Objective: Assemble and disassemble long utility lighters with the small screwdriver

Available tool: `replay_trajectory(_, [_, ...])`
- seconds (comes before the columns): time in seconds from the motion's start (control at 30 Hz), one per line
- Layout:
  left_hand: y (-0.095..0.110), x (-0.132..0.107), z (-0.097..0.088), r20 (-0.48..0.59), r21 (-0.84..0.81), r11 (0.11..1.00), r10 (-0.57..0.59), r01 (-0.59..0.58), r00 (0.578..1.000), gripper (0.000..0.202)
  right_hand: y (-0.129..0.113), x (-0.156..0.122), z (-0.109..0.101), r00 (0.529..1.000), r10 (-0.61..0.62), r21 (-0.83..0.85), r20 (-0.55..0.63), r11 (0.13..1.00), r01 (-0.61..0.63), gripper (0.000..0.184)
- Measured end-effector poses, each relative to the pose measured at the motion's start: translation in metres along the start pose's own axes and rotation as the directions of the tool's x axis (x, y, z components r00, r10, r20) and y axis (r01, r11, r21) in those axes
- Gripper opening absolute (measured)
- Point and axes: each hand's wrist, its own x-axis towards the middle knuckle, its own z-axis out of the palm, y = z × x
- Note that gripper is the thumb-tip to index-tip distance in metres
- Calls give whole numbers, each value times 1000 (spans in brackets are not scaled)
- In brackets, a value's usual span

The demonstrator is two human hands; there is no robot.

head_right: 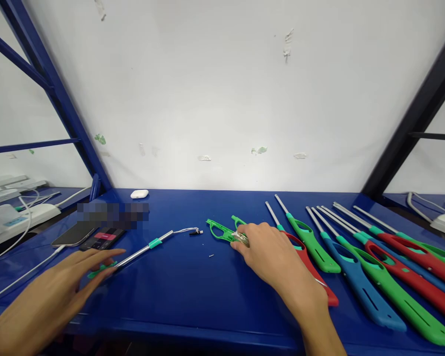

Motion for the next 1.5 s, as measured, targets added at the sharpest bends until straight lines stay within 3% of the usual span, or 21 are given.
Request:
replay_trajectory(0.2, [19,42,29,116,44,985,158,-164,981,47,-2,-3,-1,1000,-20,19,-5,1000,21,22])
replay_trajectory(0.43, [59,97,40,132,46,970,232,-239,964,35,-2,-3,-3,992,-122,49,5,991,122,16])
replay_trajectory(0.53, [72,97,43,107,29,966,253,-257,962,36,-3,-4,-4,984,-174,77,43,982,170,17])
replay_trajectory(0.63, [82,85,46,96,-10,955,296,-296,950,30,-2,-4,-3,983,-174,101,58,981,167,9])
replay_trajectory(0.73, [99,69,47,76,-45,935,355,-353,932,29,0,-4,-2,985,-159,113,61,982,151,15])
replay_trajectory(0.83, [124,52,43,71,-80,880,474,-468,878,43,1,-3,0,983,-170,113,66,980,162,12])
replay_trajectory(0.93, [143,33,37,100,-111,723,691,-682,716,51,2,-2,2,981,-184,96,57,979,178,10])
replay_trajectory(1.0, [143,23,36,112,-108,697,717,-709,688,52,3,-1,3,981,-189,83,46,979,185,10])
replay_trajectory(1.1, [118,16,42,120,-129,757,653,-640,748,53,5,0,3,982,-188,79,26,980,185,13])
replay_trajectory(1.17, [89,17,47,80,-123,837,545,-534,835,52,5,0,3,981,-191,90,16,978,189,13])
replay_trajectory(1.23, [62,19,52,46,-93,893,446,-441,894,54,5,-1,3,980,-200,106,10,974,198,12])
replay_trajectory(1.3, [43,19,52,50,-78,913,405,-401,913,54,3,-1,2,977,-213,122,6,970,210,15])
replay_trajectory(1.37, [36,18,51,51,-88,913,403,-398,914,54,0,-2,2,974,-227,137,-8,964,226,21])
replay_trajectory(1.5, [56,18,45,-77,-78,890,444,-449,893,49,-10,-4,1,963,-260,170,-63,948,267,33])
